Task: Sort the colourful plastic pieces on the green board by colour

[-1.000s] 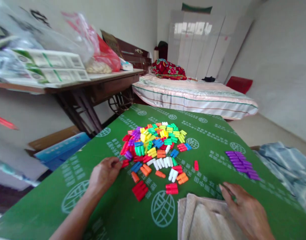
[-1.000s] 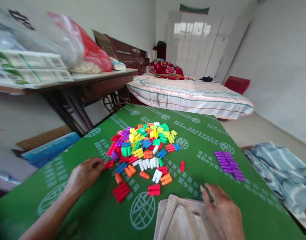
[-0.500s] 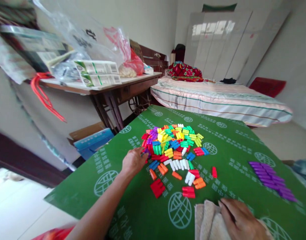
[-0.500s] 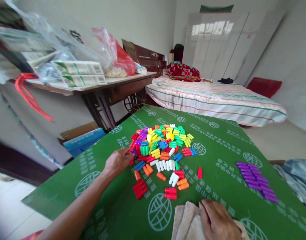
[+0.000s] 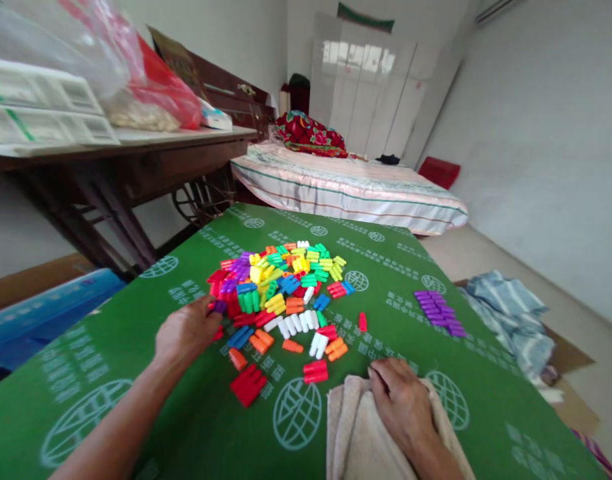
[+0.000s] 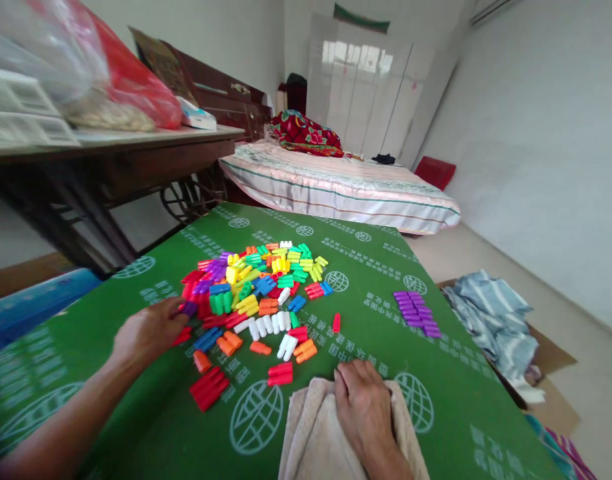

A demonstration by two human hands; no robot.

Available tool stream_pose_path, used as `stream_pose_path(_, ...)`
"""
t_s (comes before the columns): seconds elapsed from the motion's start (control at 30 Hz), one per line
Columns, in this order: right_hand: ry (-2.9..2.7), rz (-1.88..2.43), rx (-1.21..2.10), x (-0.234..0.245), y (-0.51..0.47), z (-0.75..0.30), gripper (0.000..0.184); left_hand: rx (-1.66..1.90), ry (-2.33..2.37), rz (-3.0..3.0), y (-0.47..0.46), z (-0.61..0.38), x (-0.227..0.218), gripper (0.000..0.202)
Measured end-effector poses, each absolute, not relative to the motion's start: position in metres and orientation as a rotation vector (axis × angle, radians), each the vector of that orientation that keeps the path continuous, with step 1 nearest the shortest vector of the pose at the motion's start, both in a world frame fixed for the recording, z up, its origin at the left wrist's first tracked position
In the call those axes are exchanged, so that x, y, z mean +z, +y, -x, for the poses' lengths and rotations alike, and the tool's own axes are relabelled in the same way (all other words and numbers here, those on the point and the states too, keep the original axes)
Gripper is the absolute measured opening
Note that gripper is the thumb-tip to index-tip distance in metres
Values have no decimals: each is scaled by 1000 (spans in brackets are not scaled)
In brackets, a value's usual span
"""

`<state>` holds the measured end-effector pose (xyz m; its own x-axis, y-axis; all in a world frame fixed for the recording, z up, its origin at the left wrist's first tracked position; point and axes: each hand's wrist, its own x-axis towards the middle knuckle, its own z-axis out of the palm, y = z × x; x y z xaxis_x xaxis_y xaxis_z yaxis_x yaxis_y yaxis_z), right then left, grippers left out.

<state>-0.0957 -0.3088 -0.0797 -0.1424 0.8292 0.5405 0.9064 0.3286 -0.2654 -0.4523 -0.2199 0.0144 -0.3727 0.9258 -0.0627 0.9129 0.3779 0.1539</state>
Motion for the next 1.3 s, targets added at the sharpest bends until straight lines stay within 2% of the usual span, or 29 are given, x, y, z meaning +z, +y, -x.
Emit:
stream_pose_path(0.1, -1920, 1523, -107, -71, -307, 98, 23, 273, 2504, -1611, -221, 453, 26, 46)
stream_pose_path(0.17, -1887, 1515, -76, -60, -307, 102, 22, 508, 2421, -1569, -225, 447, 31, 47)
stream_pose_path(0.3, -1962, 1409, 28, -31, -313, 125, 27, 890, 1832, -1502, -239, 414, 27, 51)
stream_pose_path(0.47, -2076, 1248, 140, -6, -316, 155, 48, 807, 1336, -1414, -262, 353, 10, 45)
stream_pose_path(0.6, -2069, 1199, 231, -8, -314, 159, 31, 718, 1184, -1368, -275, 323, 5, 38)
stream_pose_path(0.67, -2055, 1211, 244, -13, -314, 156, 27, 699, 1156, -1373, -278, 315, 3, 37)
stream_pose_path(0.9, -2083, 1260, 190, -16, -318, 134, 31, 704, 1209, -1414, -280, 305, -6, 40)
stream_pose_path(1.1, -1825, 1812, 57, -33, -286, 45, 25, 755, 1387, -1508, -285, 337, -16, 36)
stream_pose_path(1.3, -1792, 2304, -201, -54, -259, -16, 27, 919, 1732, -1451, -289, 389, -45, 37)
